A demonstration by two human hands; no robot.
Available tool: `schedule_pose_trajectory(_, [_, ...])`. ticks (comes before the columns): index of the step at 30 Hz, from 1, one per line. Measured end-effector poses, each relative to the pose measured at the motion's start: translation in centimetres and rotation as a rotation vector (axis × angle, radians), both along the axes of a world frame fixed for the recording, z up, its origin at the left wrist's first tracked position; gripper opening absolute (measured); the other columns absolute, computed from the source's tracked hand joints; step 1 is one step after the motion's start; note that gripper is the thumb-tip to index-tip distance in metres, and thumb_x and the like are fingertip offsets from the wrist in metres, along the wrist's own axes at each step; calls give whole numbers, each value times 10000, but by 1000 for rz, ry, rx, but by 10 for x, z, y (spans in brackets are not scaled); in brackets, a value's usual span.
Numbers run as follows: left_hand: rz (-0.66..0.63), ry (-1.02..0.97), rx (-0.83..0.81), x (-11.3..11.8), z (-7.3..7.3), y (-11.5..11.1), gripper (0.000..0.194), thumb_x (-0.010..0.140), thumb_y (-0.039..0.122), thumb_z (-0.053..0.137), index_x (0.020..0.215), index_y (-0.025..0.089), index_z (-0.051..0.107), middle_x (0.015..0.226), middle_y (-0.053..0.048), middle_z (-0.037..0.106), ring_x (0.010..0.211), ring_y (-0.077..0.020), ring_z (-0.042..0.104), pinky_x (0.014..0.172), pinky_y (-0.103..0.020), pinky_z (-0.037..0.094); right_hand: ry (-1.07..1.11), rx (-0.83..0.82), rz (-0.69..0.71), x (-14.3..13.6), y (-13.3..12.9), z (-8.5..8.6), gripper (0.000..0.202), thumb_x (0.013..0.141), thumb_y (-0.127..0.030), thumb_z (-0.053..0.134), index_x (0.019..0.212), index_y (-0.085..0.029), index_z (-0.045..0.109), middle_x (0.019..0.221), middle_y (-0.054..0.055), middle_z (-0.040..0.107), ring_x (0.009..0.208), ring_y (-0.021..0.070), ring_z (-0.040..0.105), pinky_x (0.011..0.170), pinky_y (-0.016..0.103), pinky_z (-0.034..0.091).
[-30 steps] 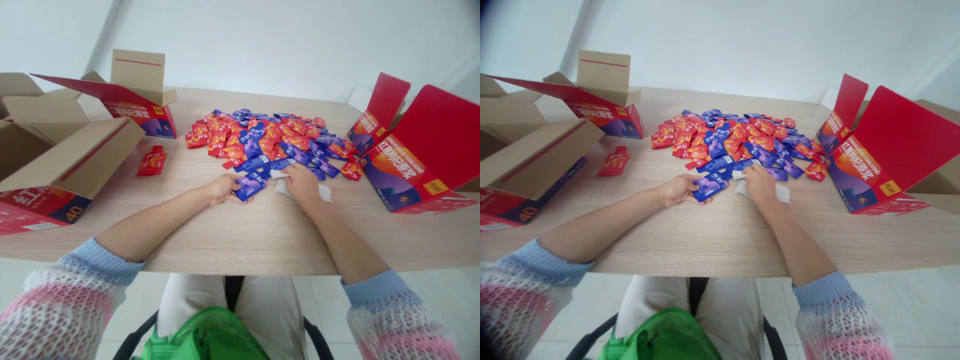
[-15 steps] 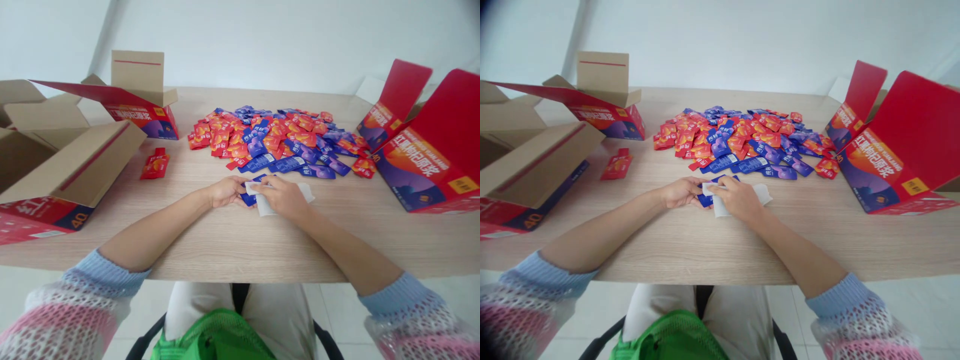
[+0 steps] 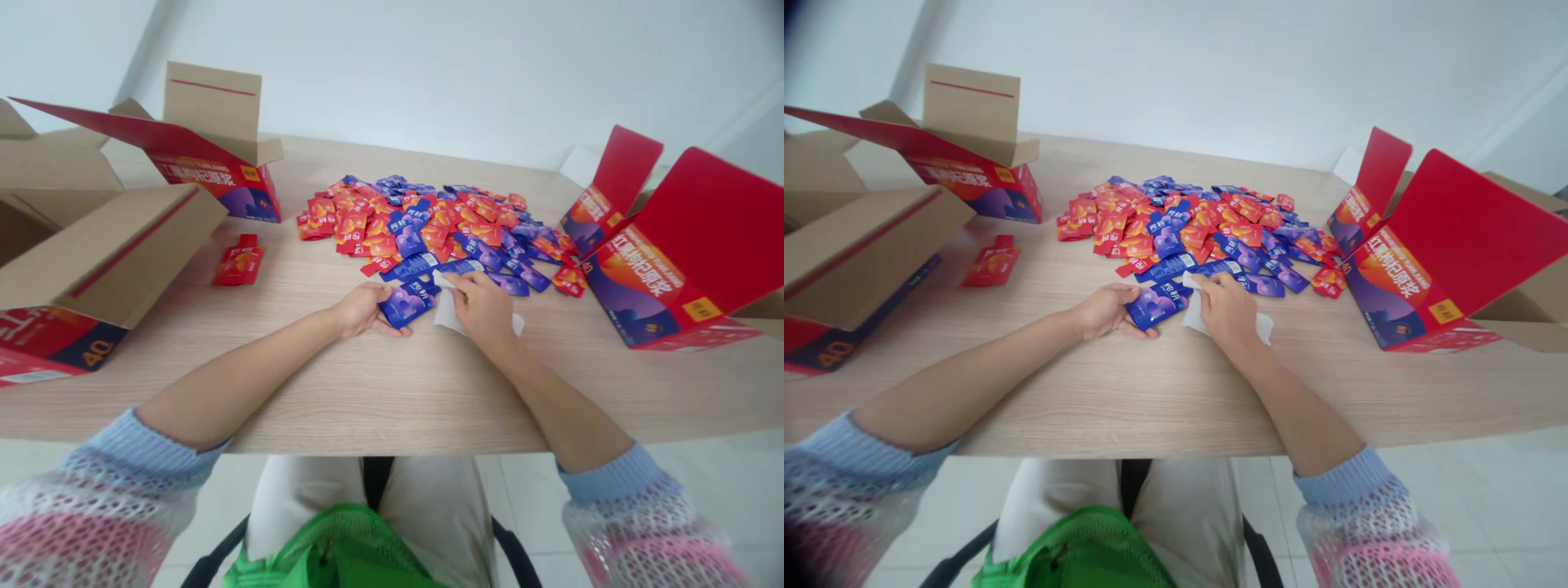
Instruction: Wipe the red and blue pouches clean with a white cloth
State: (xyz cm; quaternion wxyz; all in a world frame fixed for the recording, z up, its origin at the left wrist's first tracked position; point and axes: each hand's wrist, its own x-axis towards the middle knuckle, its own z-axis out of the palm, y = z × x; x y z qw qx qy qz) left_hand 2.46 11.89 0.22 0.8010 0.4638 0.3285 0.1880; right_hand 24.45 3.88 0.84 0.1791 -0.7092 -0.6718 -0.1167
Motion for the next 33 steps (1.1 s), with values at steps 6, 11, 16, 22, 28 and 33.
schedule_pose_trajectory(6, [225,116,0,14,2,-13,256,984,214,384,1112,99,574,737,-120,708,551,-250,706,544,-414,601,3,-104,190,-15,4,-12,337,955,-284,473,1213,-248,685,1010,71,650,892,210,597,699,302,404])
schedule_pose_trajectory(11, [547,85,107,24,-4,-22,240,953,174,394,890,106,617,638,-48,660,491,-165,636,511,-305,570,-27,-46,489,-24,9,-12,339,961,-269,480,1240,-284,673,978,60,602,831,167,571,651,268,368])
schedule_pose_trajectory(16, [568,75,77,22,-4,-18,207,907,139,423,769,123,576,579,-20,620,460,-146,594,521,-294,565,-129,-89,674,-37,3,-4,349,953,-231,481,1209,-353,684,969,40,588,737,133,518,590,252,300])
schedule_pose_trajectory(22, [494,87,30,20,2,-16,232,949,142,381,862,89,590,620,-81,665,497,-201,652,525,-378,591,-169,-188,422,-25,-1,0,394,966,-220,435,1243,-390,658,1016,54,595,762,155,555,565,272,285])
schedule_pose_trajectory(28, [479,124,89,23,-3,-18,291,975,185,368,955,25,610,645,-138,685,520,-249,684,510,-413,596,-84,-121,-16,27,5,1,378,965,-256,441,1254,-363,660,1054,75,615,797,196,591,609,303,366])
schedule_pose_trajectory(33, [485,130,103,25,-7,-16,276,953,179,392,879,43,620,605,-124,668,499,-255,671,526,-434,592,125,155,107,17,-3,10,367,979,-292,462,1306,-345,620,1071,40,627,879,176,599,691,285,421])
